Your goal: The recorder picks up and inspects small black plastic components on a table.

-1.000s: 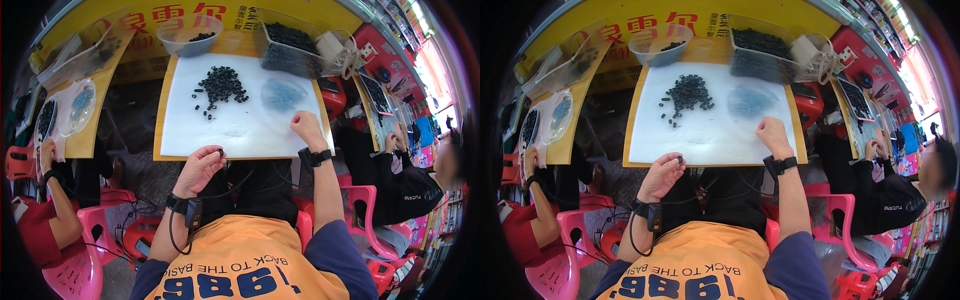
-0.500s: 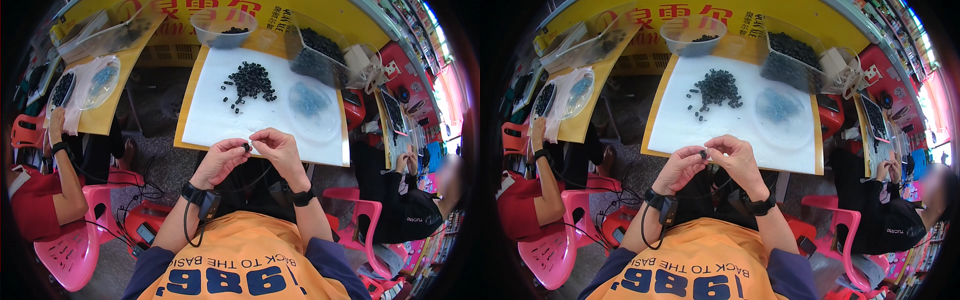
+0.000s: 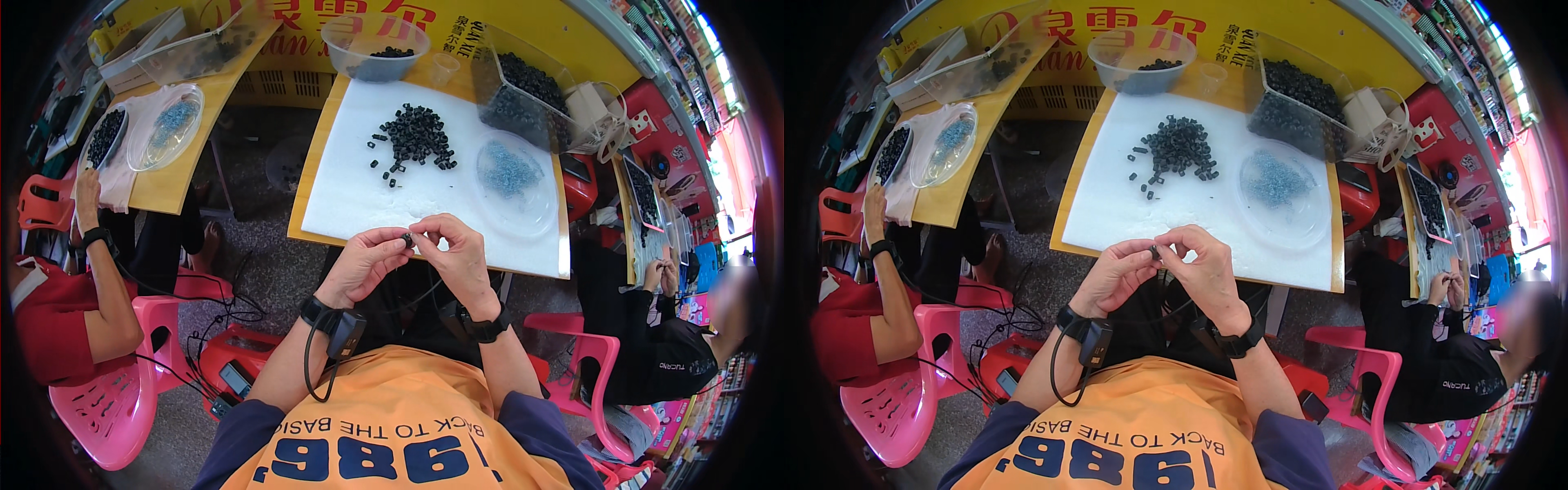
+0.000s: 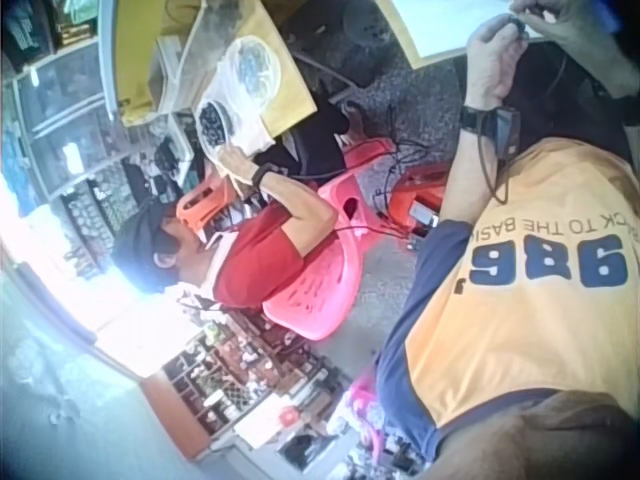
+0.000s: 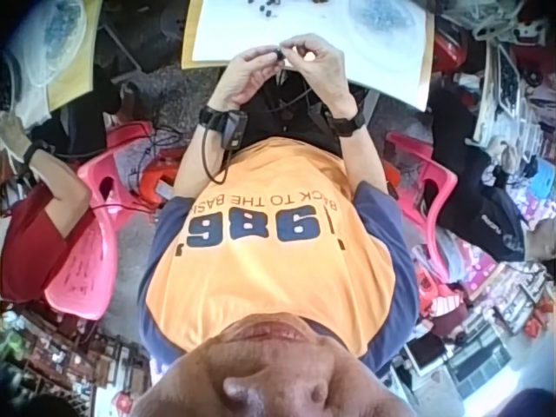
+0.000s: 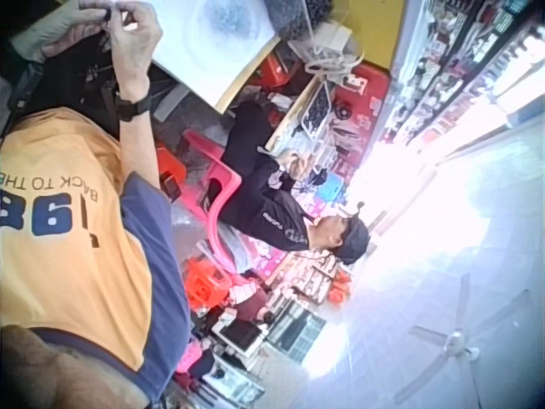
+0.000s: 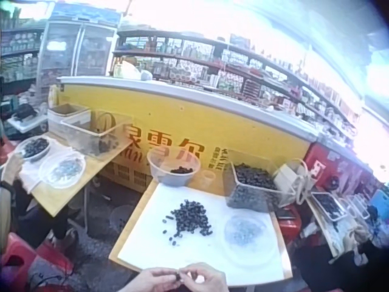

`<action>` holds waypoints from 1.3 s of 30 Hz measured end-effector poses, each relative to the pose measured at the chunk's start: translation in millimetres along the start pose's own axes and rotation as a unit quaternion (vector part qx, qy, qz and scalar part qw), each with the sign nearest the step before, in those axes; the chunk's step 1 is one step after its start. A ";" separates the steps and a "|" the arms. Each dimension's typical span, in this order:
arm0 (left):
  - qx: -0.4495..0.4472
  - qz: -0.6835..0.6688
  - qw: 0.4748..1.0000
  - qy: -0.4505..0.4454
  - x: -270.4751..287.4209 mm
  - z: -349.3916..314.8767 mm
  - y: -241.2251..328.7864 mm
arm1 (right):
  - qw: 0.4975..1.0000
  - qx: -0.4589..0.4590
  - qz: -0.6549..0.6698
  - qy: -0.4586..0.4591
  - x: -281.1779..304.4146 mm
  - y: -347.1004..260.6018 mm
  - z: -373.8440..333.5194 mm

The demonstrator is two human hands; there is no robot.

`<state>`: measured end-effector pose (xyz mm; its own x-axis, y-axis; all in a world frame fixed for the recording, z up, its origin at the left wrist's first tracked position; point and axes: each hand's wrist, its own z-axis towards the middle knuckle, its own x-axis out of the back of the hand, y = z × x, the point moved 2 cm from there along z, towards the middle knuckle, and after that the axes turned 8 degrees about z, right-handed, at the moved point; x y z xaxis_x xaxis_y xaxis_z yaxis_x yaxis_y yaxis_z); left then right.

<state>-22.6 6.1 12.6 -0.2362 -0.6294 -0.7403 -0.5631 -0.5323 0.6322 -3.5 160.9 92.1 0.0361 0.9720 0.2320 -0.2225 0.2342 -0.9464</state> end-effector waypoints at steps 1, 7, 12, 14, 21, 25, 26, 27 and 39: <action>-0.001 0.000 1.000 0.000 0.3 0.2 -0.4 | 1.000 0.001 -0.003 -0.001 -0.2 -0.5 0.2; -0.007 -0.006 1.000 0.011 1.7 2.4 -2.8 | 1.000 0.012 -0.028 0.001 -0.8 1.5 -1.2; -0.003 -0.016 1.000 0.006 1.5 1.2 -1.6 | 0.998 -0.013 -0.052 0.020 -4.6 -0.6 -4.4; -0.008 -0.030 0.999 0.008 1.5 1.4 -3.0 | 0.993 0.070 -0.091 0.007 -6.4 1.5 -5.3; -0.017 -0.116 0.993 0.015 7.4 2.2 -1.4 | 0.996 0.031 -0.084 -0.001 1.0 -2.1 24.3; -0.007 -0.126 0.991 0.043 5.0 2.2 3.5 | 0.989 -0.027 -0.138 -0.036 5.3 33.8 60.5; 0.000 -0.139 0.989 0.044 3.9 1.9 3.4 | 0.989 -0.025 -0.139 -0.035 4.6 47.3 67.9; 0.008 -0.152 0.987 0.044 2.9 2.1 3.6 | 0.983 0.002 -0.178 -0.038 3.2 60.1 75.2; -0.013 -0.187 0.982 0.031 11.8 0.8 9.4 | 0.968 0.033 -0.234 -0.080 -24.8 73.0 92.9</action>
<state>-31.4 -5.9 9.6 0.0324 -0.4191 -0.9073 -0.5804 -0.7469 0.3243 -111.1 152.2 38.1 -0.0024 0.7439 0.6683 -0.2804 0.6410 -0.7145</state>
